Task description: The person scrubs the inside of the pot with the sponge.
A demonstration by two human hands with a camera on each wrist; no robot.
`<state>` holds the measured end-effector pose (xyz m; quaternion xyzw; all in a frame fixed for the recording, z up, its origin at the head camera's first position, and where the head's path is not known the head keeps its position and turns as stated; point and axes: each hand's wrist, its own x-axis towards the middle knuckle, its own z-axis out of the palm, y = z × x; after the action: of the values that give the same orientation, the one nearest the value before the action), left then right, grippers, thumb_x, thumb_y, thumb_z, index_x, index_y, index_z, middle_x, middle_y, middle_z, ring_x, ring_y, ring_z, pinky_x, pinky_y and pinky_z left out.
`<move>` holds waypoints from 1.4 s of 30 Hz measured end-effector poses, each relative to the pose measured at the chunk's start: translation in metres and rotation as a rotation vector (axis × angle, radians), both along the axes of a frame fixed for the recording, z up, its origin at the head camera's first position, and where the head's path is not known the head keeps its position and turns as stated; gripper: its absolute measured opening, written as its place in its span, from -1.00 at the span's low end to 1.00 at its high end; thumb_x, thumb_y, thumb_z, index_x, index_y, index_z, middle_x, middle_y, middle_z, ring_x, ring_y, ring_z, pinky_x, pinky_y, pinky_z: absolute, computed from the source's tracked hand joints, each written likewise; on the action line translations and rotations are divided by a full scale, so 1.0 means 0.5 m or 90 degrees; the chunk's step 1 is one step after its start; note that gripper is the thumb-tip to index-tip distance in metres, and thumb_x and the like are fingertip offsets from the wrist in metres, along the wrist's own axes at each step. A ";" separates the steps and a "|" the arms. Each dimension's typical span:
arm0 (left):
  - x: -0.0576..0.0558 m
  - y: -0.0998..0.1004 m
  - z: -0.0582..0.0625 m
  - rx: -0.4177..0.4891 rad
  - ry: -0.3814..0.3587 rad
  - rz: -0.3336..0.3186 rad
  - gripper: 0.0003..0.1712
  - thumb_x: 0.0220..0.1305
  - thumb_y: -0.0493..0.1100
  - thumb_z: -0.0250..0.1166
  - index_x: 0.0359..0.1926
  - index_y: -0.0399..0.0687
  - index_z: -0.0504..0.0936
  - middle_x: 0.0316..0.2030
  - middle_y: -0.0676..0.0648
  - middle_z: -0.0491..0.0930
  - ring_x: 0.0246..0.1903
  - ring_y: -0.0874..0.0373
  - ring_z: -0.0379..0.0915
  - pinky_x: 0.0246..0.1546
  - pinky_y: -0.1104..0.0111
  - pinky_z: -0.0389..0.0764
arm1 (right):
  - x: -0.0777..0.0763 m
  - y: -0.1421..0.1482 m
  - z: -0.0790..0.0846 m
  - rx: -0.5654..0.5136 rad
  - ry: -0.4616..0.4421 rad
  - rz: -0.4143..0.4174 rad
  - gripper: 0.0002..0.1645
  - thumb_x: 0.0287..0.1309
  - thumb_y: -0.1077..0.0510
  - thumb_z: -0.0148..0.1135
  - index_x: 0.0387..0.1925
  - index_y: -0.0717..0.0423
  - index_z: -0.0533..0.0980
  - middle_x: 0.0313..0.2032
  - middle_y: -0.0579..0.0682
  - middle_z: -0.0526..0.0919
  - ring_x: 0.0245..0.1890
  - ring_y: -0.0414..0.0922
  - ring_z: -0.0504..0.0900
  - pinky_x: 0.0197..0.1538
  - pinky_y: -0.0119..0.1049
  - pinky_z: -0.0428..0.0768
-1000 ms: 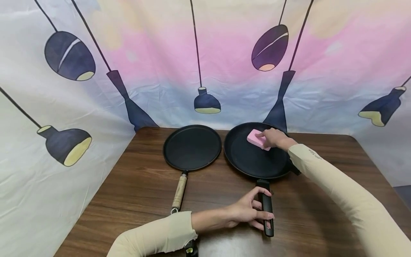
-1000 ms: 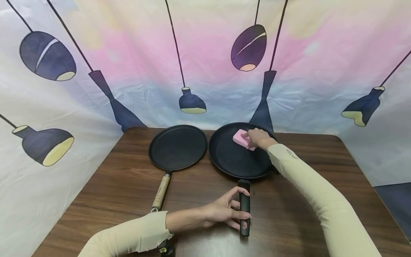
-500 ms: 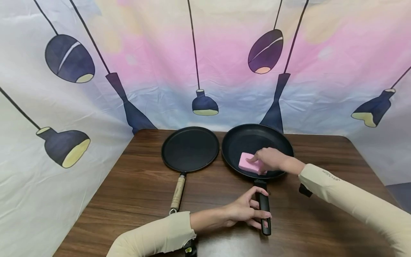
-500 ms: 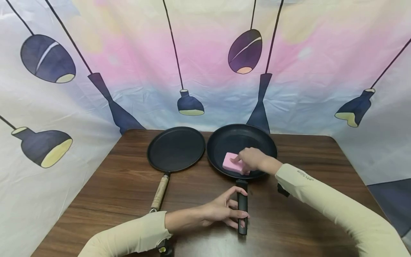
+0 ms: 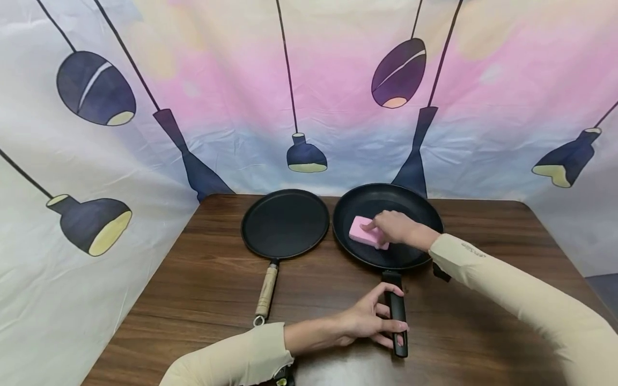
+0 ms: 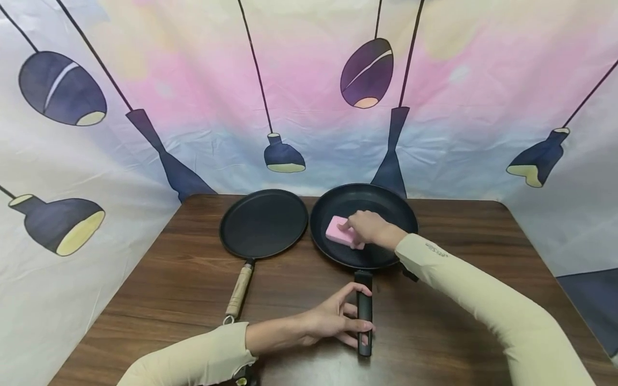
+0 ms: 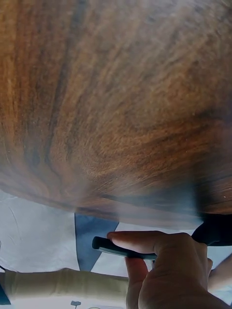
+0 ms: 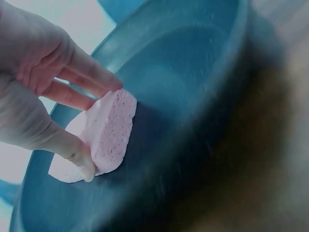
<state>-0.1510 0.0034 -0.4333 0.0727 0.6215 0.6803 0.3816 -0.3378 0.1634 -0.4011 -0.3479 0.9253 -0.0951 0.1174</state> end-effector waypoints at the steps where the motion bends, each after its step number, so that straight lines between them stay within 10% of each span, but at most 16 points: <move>1: 0.002 0.001 0.000 0.002 0.000 0.002 -0.40 0.37 -0.42 0.30 0.28 0.15 0.34 -0.26 -0.11 0.72 -0.37 0.10 0.70 -0.25 0.19 0.81 | -0.015 0.001 0.002 0.011 -0.009 -0.023 -0.28 0.14 0.20 0.52 0.34 0.07 0.50 -0.30 0.16 0.74 -0.59 -0.21 0.44 -0.45 -0.42 0.40; 7: 0.010 0.003 0.002 0.006 -0.004 0.011 -0.39 0.35 -0.42 0.31 0.28 0.15 0.37 -0.26 -0.11 0.72 -0.39 0.12 0.70 -0.25 0.19 0.81 | -0.093 0.024 0.003 0.067 -0.014 -0.128 -0.24 0.20 0.25 0.45 0.41 0.17 0.42 0.14 0.33 0.62 -0.21 0.02 0.56 -0.14 -0.17 0.58; 12: 0.010 -0.010 0.003 -0.011 -0.001 0.018 -0.39 0.34 -0.41 0.33 0.30 0.14 0.38 -0.26 -0.10 0.72 -0.40 0.12 0.71 -0.28 0.19 0.82 | -0.104 0.023 -0.004 0.087 0.001 -0.104 -0.26 0.19 0.22 0.47 0.39 0.15 0.45 0.21 0.34 0.57 -0.05 0.12 0.59 0.01 -0.02 0.63; 21: -0.002 -0.024 0.003 0.003 -0.003 0.019 -0.41 0.34 -0.44 0.31 0.24 0.15 0.39 -0.27 -0.11 0.68 -0.37 0.05 0.70 -0.26 0.15 0.82 | -0.003 0.027 -0.001 0.047 0.023 0.031 -0.34 0.03 0.19 0.59 0.22 0.11 0.62 0.00 0.23 0.73 -0.43 -0.15 0.54 -0.31 -0.31 0.57; 30: -0.021 -0.017 0.014 -0.014 0.009 -0.001 -0.42 0.35 -0.42 0.32 0.23 0.17 0.37 -0.26 -0.12 0.69 -0.37 0.06 0.71 -0.22 0.12 0.81 | 0.070 0.022 0.010 -0.002 0.045 0.069 -0.46 0.07 0.43 0.45 0.13 0.13 0.68 -0.07 0.11 0.79 -0.32 -0.15 0.70 -0.26 -0.29 0.71; 42: -0.005 0.001 0.007 -0.006 -0.003 -0.002 -0.36 0.32 -0.45 0.33 0.29 0.12 0.36 -0.26 -0.12 0.68 -0.29 -0.04 0.76 -0.22 0.11 0.81 | -0.074 0.052 0.005 0.042 -0.002 -0.088 -0.36 0.15 0.45 0.38 0.27 0.20 0.47 -0.08 0.29 0.64 -0.28 0.02 0.58 -0.20 -0.19 0.64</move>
<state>-0.1535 0.0039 -0.4300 0.0703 0.6240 0.6767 0.3844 -0.3746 0.1892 -0.3988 -0.2790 0.9496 -0.0730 0.1231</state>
